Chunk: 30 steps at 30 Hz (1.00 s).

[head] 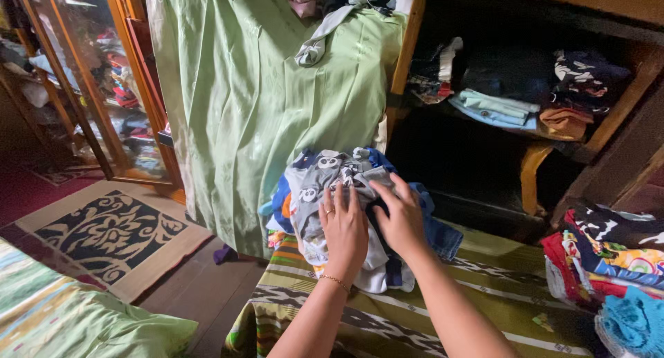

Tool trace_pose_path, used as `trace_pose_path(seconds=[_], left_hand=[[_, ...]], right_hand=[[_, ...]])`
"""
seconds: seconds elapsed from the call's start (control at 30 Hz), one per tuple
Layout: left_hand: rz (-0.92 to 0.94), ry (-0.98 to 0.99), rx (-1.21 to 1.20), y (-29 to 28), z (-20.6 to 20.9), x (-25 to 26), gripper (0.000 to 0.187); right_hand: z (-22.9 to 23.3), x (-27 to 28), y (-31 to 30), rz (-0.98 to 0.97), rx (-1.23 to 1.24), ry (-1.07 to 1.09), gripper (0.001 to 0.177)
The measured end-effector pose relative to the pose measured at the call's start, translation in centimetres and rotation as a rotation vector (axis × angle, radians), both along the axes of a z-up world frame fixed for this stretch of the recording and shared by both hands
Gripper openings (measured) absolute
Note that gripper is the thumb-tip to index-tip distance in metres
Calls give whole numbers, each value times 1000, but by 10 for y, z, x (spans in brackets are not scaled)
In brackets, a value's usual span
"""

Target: The person folds a black graphic t-shirt and a grey panda-themed t-shirt on a table and places a folded garment into a shelf in a wooden closet.

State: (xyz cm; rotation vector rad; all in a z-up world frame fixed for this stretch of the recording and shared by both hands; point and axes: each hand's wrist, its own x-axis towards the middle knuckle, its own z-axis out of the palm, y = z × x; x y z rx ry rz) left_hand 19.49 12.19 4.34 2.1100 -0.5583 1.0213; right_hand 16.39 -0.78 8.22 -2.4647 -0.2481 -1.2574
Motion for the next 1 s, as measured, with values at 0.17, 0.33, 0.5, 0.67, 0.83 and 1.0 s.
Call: trace_pose_path(seconds=[0.17,0.33,0.5,0.67,0.83,1.0], left_hand=[[-8,52,25,-3,-11,7,61],[-7,60,30,0,-9,8,61],[115,119,74,18,-1,11,69],[88,54,31,21,0,8,38],[-46,56,-25,18,6,-8,31],[-204,48,34,25,14,-42,43]], right_hand=[[1,22,13,-117,-106,-6,39],[-7,32,2,-146,-72,21,14],[-7,11,-3,-120,-51,20,12],[6,-11,5,-65,-51,23,15],[25,-37,23,110,-186,-74,52],[22,-47,8,17,-50,129,37]])
